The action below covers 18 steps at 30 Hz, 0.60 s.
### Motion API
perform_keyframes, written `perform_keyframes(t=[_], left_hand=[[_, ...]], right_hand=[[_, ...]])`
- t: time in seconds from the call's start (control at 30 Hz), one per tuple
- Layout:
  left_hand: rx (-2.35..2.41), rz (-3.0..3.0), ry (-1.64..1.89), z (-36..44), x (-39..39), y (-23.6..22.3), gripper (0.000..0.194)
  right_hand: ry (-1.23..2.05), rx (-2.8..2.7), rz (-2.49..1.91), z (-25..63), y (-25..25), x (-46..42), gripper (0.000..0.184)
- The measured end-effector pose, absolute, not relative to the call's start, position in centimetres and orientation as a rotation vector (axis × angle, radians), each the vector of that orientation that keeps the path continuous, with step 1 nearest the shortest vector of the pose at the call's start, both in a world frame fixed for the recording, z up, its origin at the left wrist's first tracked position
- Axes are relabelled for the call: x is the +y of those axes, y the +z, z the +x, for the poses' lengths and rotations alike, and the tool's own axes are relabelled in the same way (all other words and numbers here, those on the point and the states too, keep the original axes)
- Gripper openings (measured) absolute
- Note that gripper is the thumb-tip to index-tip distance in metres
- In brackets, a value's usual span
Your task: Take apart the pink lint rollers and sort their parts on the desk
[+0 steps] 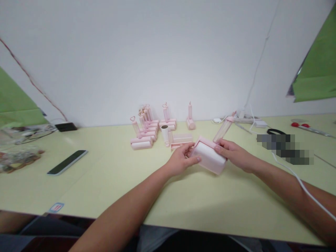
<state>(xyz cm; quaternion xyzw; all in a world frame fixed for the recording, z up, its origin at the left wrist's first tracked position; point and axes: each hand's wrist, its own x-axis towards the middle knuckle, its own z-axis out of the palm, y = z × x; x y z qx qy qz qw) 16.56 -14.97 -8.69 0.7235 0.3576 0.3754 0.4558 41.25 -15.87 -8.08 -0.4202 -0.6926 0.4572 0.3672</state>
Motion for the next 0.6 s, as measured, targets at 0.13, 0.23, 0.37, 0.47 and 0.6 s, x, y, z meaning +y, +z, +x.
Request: perform_keyframes(t=[0.13, 0.23, 0.37, 0.47, 0.6], left_hand=[[0.906, 1.772, 0.972, 16.2, -14.5, -8.5, 0.056], [0.926, 1.651, 1.039, 16.3, -14.4, -8.4, 0.068], [0.979, 1.612, 1.048, 17.8, -13.4, -7.8, 0.091], [1.006, 1.734, 1.079, 20.0, -10.8, -5.8, 0.085], [1.117, 1.977, 1.268, 23.0, -5.0, -2.2, 0.069]], right_hand=[[1.069, -1.663, -1.126, 41.7, -7.9, -15.4, 0.047], [1.02, -1.509, -1.165, 42.3, -7.7, -14.7, 0.048], [0.899, -1.381, -1.2, 43.4, -7.6, -13.5, 0.043], [0.78, -1.354, -1.227, 44.3, -8.0, -12.5, 0.04], [0.663, -1.364, -1.32, 45.7, -9.1, -11.2, 0.038]])
